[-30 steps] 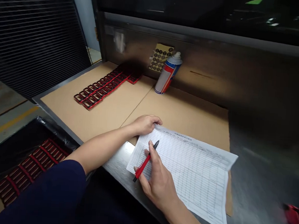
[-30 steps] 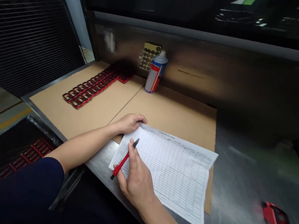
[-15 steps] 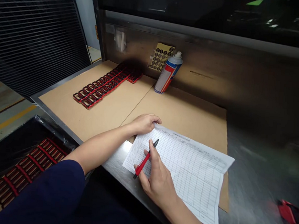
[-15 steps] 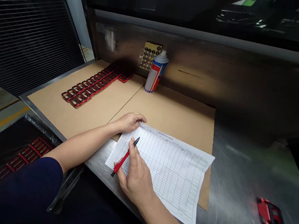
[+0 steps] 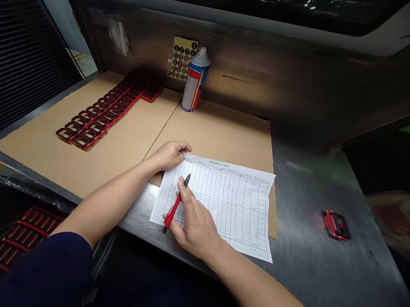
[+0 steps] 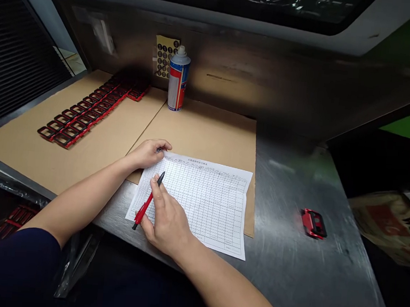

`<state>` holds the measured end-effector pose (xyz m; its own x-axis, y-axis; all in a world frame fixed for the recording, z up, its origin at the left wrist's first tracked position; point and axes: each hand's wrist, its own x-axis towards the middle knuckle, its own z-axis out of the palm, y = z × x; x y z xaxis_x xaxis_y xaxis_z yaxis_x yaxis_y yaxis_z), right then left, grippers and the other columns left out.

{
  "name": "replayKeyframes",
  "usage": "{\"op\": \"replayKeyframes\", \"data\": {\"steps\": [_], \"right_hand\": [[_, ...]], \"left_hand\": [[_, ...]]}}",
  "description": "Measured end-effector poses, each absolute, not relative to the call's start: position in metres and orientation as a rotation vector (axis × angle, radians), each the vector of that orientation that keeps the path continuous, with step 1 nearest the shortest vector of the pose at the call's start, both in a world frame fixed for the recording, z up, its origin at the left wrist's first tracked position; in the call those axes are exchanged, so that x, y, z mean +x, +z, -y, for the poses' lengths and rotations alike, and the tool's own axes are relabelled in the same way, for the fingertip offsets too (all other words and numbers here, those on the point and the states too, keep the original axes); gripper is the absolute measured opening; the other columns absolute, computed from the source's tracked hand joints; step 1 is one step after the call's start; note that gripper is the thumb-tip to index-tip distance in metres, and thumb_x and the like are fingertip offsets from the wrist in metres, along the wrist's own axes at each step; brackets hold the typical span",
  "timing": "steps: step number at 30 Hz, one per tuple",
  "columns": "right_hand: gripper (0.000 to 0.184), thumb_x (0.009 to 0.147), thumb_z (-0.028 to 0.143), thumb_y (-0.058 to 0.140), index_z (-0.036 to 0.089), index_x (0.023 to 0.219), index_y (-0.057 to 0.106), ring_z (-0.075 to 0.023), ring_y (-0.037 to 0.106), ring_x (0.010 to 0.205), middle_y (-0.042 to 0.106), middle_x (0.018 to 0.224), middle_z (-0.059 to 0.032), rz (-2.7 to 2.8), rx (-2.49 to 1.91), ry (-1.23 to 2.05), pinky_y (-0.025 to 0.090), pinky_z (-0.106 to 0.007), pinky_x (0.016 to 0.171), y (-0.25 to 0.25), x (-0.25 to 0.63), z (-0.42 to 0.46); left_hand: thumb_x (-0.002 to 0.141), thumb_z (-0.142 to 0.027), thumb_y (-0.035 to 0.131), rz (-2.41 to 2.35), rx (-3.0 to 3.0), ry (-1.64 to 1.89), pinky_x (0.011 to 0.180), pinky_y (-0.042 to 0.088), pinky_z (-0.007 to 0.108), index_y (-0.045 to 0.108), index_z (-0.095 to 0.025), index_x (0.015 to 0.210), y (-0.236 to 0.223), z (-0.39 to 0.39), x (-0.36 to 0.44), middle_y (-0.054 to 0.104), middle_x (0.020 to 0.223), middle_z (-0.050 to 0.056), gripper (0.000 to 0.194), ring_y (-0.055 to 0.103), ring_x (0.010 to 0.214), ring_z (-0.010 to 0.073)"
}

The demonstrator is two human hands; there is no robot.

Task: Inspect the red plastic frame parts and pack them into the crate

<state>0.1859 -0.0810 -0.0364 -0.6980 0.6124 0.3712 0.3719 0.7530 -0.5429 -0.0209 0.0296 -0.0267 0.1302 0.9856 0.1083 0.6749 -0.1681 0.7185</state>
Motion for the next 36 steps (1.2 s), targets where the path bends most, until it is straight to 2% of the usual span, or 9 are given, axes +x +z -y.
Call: {"op": "replayKeyframes", "data": {"steps": [14, 19, 25, 36], "right_hand": [[0.091, 0.094, 0.028, 0.063, 0.011, 0.163, 0.006, -0.0367, 0.047, 0.142, 0.037, 0.160, -0.0265, 2.418, -0.739, 0.576, 0.055, -0.053, 0.107, -0.0364, 0.1864, 0.0805], [0.091, 0.095, 0.029, 0.062, 0.013, 0.163, 0.005, -0.0367, 0.050, 0.140, 0.037, 0.160, -0.0255, 2.421, -0.758, 0.606, 0.055, -0.054, 0.106, -0.0362, 0.1862, 0.0807], [0.093, 0.094, 0.028, 0.063, 0.014, 0.163, 0.003, -0.0359, 0.045, 0.144, 0.035, 0.162, -0.0236, 2.416, -0.759, 0.621, 0.053, -0.054, 0.109, -0.0370, 0.1857, 0.0804], [0.089, 0.092, 0.026, 0.063, 0.011, 0.162, 0.009, -0.0344, 0.040, 0.148, 0.033, 0.162, -0.0246, 2.419, -0.757, 0.614, 0.050, -0.053, 0.112, -0.0348, 0.1850, 0.0805]], "left_hand": [[0.081, -0.006, 0.053, -1.621, 1.903, 0.750, 0.103, 0.051, 0.031, 0.071, -0.018, 0.111, -0.0236, -0.0301, -0.0203, 0.074, 0.116, 0.004, 0.037, 0.068, 0.109, 0.0182], [0.083, -0.009, 0.055, -1.640, 1.891, 0.734, 0.103, 0.052, 0.031, 0.071, -0.018, 0.113, -0.0245, -0.0305, -0.0214, 0.075, 0.116, 0.004, 0.035, 0.069, 0.108, 0.0181], [0.085, -0.013, 0.057, -1.654, 1.895, 0.724, 0.105, 0.052, 0.031, 0.071, -0.018, 0.115, -0.0250, -0.0304, -0.0204, 0.075, 0.117, 0.004, 0.033, 0.069, 0.109, 0.0183], [0.087, -0.016, 0.057, -1.630, 1.931, 0.695, 0.107, 0.050, 0.035, 0.075, -0.017, 0.111, -0.0232, -0.0312, -0.0203, 0.074, 0.115, 0.006, 0.030, 0.068, 0.110, 0.0202]]}}
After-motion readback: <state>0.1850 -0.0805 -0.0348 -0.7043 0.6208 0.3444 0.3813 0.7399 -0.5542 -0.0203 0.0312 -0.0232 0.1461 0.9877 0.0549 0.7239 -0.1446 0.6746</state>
